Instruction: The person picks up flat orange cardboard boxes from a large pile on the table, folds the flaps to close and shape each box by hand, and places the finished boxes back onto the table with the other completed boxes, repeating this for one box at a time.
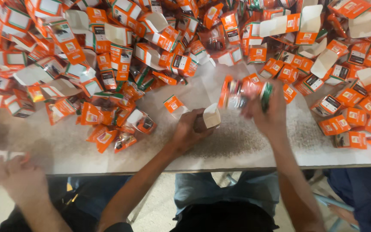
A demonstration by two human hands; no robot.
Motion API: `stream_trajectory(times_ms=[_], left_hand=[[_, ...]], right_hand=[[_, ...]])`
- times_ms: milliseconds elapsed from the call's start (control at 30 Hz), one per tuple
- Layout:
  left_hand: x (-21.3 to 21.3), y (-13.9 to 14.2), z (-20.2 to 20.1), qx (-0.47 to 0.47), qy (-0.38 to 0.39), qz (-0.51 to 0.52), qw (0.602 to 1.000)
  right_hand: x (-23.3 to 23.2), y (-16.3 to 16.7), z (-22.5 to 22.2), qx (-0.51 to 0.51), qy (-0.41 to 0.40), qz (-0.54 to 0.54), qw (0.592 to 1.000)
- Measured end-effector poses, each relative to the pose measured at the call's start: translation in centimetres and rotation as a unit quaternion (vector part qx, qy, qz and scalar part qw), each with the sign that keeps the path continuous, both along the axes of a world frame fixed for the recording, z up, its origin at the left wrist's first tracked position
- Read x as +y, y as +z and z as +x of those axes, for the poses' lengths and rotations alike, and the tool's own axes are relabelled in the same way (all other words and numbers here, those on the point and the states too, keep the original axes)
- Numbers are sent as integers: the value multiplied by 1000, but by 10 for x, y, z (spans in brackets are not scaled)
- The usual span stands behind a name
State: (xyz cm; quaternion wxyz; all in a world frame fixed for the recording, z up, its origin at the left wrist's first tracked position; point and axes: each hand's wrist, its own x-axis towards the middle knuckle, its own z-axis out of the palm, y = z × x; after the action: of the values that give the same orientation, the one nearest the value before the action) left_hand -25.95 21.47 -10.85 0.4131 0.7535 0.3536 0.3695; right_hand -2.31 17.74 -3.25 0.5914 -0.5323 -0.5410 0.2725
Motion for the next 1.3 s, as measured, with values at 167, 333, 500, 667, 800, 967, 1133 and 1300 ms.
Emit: stream_trajectory(times_ms=[167,333,500,667,800,967,1133,1300], left_hand=[[5,-2,14,71,-23,43,996],[8,-27,17,104,-37,120,987],[11,-43,15,113,-24,102,988],[6,-39,11,72,-16,120,990],[6,-29,14,101,-3,74,992],[12,-24,13,86,-13,74,993],[15,-38,14,82,-7,120,989],[18,-42,13,91,-19,80,993]], right_hand=[[-53,-46,-30,-150,-60,48,986],[-50,-34,-43,-445,18,-83,892],[-42,4,-15,-507,230,-138,819],[-15,-12,-13,-586,209,-189,760],[-3,-32,-19,-545,164,-244,785],[-21,-37,-24,-489,73,-52,868],[-13,-26,-18,-530,95,18,842],[25,-31,-39,-589,118,-117,791]])
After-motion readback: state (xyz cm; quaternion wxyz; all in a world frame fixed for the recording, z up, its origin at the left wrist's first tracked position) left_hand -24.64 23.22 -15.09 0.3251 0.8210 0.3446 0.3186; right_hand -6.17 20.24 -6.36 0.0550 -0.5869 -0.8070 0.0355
